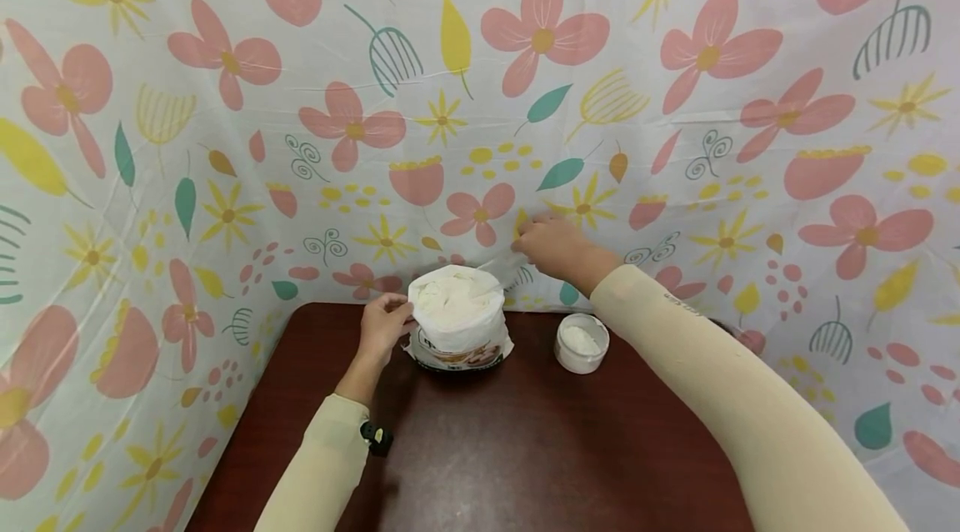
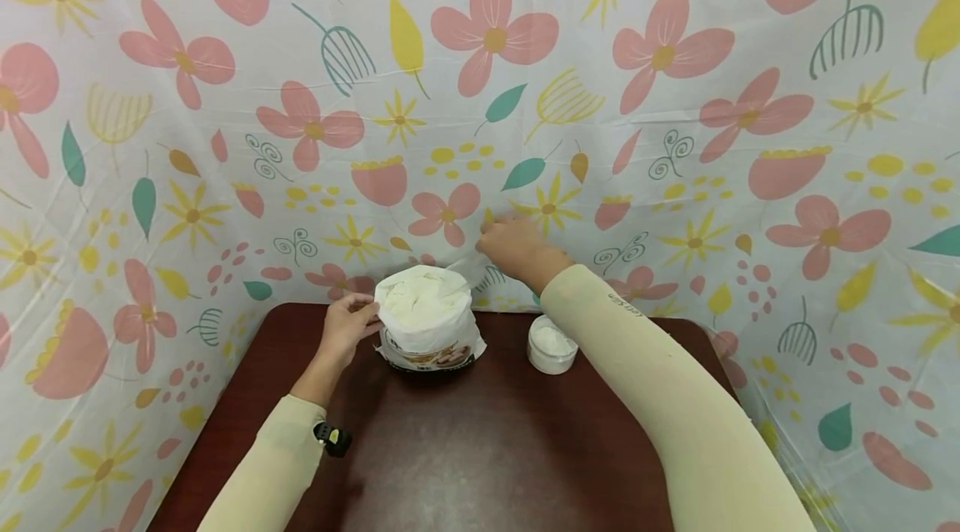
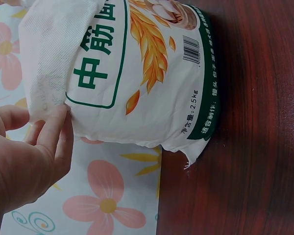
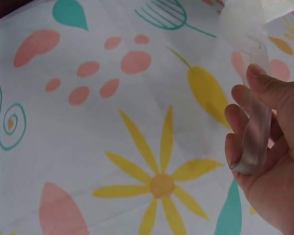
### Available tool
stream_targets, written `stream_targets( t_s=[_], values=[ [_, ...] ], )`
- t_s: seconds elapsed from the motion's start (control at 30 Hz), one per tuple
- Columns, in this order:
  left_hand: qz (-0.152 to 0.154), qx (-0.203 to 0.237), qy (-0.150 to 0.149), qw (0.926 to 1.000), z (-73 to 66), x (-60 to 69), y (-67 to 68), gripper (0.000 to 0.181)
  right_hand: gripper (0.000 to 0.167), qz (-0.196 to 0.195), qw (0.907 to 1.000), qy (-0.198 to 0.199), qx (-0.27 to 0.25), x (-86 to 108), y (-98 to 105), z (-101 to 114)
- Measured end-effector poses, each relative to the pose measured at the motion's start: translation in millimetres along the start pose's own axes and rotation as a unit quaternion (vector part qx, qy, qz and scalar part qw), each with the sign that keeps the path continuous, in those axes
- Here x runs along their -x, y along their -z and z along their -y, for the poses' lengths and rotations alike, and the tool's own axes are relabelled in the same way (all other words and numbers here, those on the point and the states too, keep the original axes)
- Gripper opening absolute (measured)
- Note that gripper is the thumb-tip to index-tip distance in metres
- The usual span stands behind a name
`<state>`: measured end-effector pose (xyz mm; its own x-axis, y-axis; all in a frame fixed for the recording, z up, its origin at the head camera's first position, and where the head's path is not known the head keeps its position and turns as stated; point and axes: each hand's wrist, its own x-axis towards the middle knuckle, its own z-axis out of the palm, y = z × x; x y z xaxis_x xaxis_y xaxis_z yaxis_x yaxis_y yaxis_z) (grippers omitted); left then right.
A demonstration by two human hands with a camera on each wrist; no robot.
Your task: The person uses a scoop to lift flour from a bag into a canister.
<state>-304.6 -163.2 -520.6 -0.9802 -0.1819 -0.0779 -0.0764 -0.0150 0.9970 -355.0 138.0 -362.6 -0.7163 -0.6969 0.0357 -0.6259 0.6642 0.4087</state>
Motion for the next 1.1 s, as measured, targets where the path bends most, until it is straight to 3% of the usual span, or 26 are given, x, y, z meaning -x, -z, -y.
stream_targets(
  t_s=[0.33, 1.1],
  values=[
    [0.004, -0.004, 0.016, 0.9999, -0.1, -1.1, 0.7, 0.026, 0.027, 0.007, 0.9999, -0.005, -0.012, -6.9, -13.1, 9.1],
    [0.002, -0.008, 0.019, 0.9998, -1.1, -0.3, -0.4, 0.025, 0.032, 0.051, 0.9978, -0.032, -0.027, -21.0, -24.9, 32.4]
  ],
)
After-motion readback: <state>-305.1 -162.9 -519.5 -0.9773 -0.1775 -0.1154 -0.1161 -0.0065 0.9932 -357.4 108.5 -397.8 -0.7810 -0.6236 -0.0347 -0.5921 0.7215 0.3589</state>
